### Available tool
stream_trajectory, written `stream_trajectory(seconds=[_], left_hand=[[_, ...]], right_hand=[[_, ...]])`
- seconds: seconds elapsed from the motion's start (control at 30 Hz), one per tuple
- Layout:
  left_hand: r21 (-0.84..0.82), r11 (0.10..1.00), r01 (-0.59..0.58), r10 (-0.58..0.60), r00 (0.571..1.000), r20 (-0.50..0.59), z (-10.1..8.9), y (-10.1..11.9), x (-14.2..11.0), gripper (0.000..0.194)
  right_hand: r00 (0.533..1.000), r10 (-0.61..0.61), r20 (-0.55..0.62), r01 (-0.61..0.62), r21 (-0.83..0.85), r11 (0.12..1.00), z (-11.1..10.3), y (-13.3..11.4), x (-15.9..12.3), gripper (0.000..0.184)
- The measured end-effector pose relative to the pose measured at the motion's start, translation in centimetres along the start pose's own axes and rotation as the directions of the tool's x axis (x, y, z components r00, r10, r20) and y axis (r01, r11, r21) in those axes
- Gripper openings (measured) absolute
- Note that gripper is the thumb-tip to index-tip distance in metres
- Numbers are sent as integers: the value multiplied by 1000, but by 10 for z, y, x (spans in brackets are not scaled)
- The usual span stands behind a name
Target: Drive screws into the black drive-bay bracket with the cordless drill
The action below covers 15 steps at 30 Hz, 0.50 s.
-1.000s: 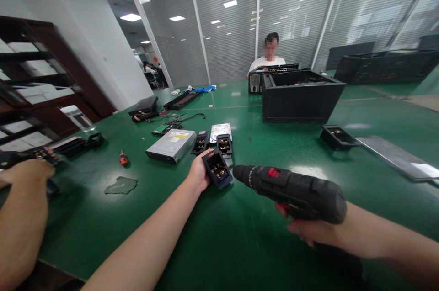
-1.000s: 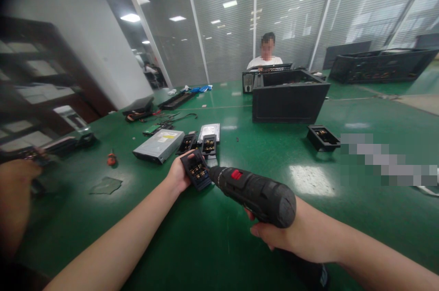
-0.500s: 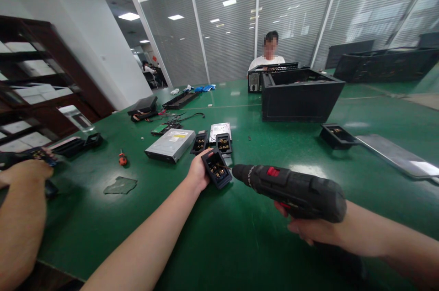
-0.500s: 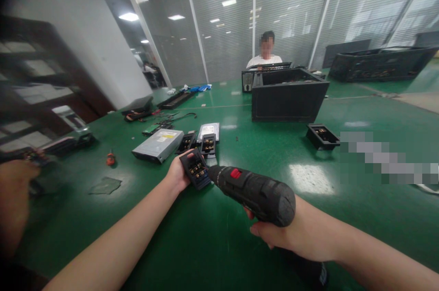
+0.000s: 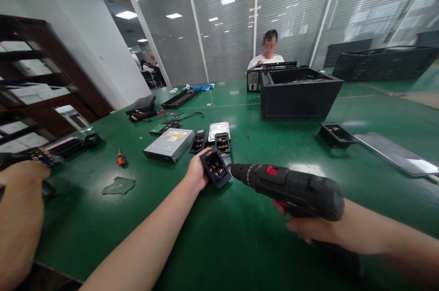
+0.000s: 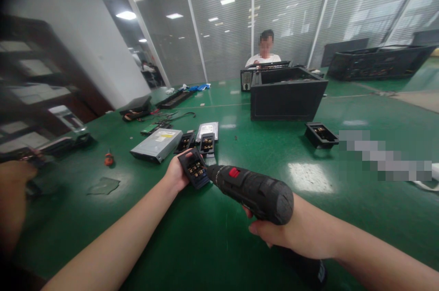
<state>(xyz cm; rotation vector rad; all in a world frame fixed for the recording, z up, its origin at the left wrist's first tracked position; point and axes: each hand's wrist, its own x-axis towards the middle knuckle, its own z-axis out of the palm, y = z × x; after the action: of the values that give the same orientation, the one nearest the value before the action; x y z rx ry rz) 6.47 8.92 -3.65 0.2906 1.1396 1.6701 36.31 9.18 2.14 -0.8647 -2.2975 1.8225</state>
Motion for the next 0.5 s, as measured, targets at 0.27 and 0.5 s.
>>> stream_trajectory(seconds=[0.27, 0.5], left_hand=[[-2, 1000, 7, -7, 1000, 3, 0, 1, -1, 13], [5, 1000, -4, 4, 1000, -15, 0, 0, -1, 13]], right_hand=[[1000, 31, 2, -31, -1, 1000, 0, -4, -1, 19], [999, 32, -5, -32, -12, 999, 1, 0, -1, 17]])
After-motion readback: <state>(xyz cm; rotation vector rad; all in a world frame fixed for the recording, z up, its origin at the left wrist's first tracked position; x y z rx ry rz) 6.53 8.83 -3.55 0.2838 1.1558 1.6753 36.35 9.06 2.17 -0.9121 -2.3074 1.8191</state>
